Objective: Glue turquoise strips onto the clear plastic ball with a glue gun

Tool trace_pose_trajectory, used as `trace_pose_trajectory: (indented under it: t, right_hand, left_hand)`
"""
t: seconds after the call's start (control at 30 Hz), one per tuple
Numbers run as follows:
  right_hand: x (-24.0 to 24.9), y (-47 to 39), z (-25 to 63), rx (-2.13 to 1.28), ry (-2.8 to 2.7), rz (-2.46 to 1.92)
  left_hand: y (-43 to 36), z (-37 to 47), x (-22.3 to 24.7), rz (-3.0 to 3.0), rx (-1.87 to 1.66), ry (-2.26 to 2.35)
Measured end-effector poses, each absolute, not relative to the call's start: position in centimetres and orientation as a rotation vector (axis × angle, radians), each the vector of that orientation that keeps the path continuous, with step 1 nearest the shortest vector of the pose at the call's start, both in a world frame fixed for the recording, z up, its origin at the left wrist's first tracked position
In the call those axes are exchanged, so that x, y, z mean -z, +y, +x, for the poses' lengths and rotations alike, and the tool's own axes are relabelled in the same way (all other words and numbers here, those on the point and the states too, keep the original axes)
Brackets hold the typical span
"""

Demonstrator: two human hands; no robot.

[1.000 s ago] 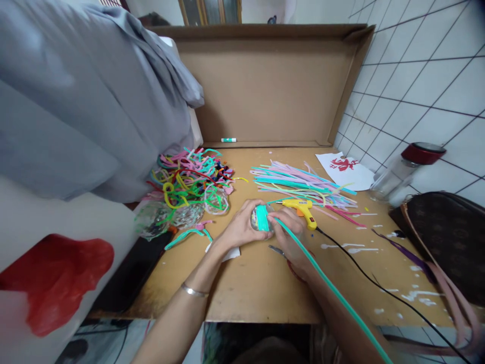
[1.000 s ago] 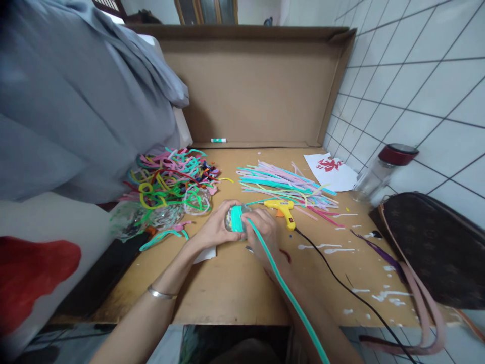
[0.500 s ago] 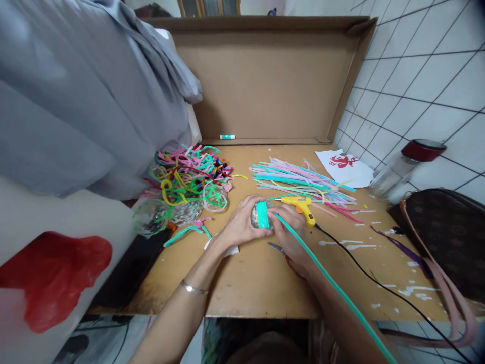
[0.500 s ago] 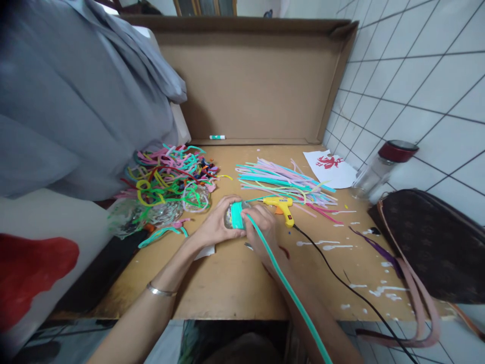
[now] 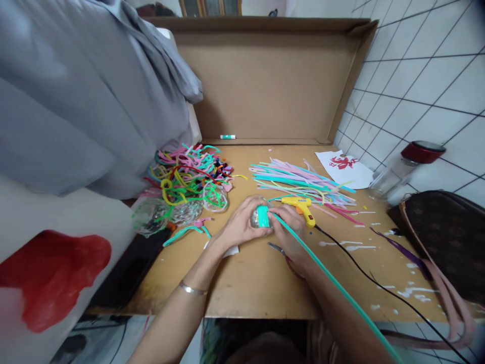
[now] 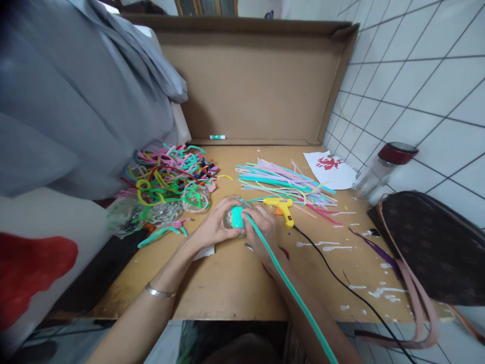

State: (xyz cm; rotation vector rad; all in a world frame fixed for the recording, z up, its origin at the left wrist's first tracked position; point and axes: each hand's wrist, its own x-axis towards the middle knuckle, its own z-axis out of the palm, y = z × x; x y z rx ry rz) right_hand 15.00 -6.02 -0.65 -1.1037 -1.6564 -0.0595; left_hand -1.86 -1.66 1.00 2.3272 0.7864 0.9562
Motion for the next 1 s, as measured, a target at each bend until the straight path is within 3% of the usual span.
trace_pose_trajectory:
  t: [1.0]
  right_hand:
    - [3.4, -5.2, 15.4, 0.472, -1.749, -1.042]
  left_hand:
    - [-1.3, -1.3, -0.3, 2.254, -1.022, 0.922]
